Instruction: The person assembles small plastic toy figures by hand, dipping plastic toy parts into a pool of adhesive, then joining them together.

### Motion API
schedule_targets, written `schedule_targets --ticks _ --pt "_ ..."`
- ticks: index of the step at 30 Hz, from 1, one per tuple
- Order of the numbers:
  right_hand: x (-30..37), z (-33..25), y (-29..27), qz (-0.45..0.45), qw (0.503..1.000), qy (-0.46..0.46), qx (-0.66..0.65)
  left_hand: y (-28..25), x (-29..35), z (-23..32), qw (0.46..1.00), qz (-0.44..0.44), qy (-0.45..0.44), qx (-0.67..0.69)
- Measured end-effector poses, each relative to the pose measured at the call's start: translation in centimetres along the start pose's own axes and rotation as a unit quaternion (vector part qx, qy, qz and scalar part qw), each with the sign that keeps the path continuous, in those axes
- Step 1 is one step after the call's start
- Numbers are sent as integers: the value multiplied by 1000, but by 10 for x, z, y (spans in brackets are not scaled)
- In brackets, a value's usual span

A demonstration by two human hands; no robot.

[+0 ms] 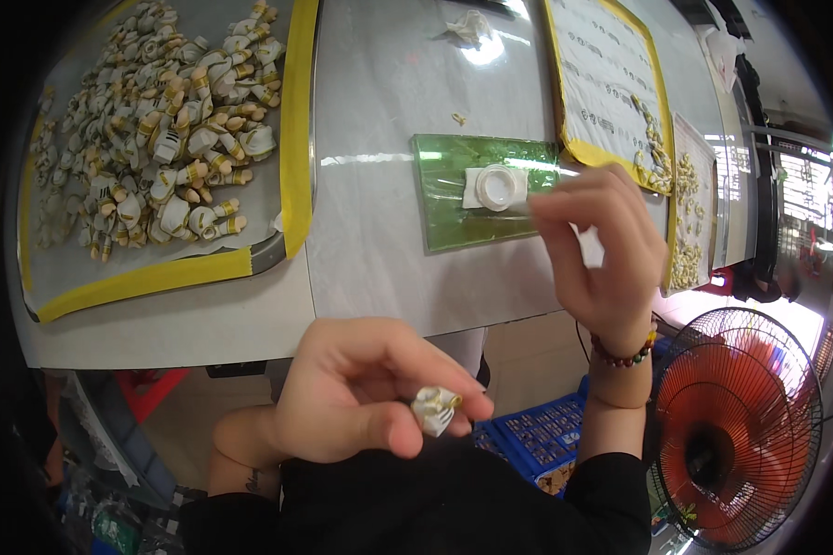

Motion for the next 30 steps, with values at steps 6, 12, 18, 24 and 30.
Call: schedule_targets --ticks 6,12,18,24,30 --pt "9 -44 -14 119 957 75 -253 0 -5 -21 969 -130 -130 163" --pt "5 -52 -7 94 963 13 -252 5 -7 -25 964 -116 -158 180" --pt "8 -53 -4 104 970 -36 -218 7 -7 -28 961 -118 -176 178" --pt "7 -53 -7 57 968 -55 -236 8 -9 -26 961 -105 -189 175" --pt "11 -54 -2 71 966 -67 -238 10 -9 -24 955 -96 -226 168"
Point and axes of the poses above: each hand's wrist, its own x-axis away from the middle knuckle, its own y-axis out of the palm, z = x × y, the point moved 4 cm from there along -x, towards the middle knuckle, and after that the axes turned 5 degrees about -y, right-handed, at the moved point
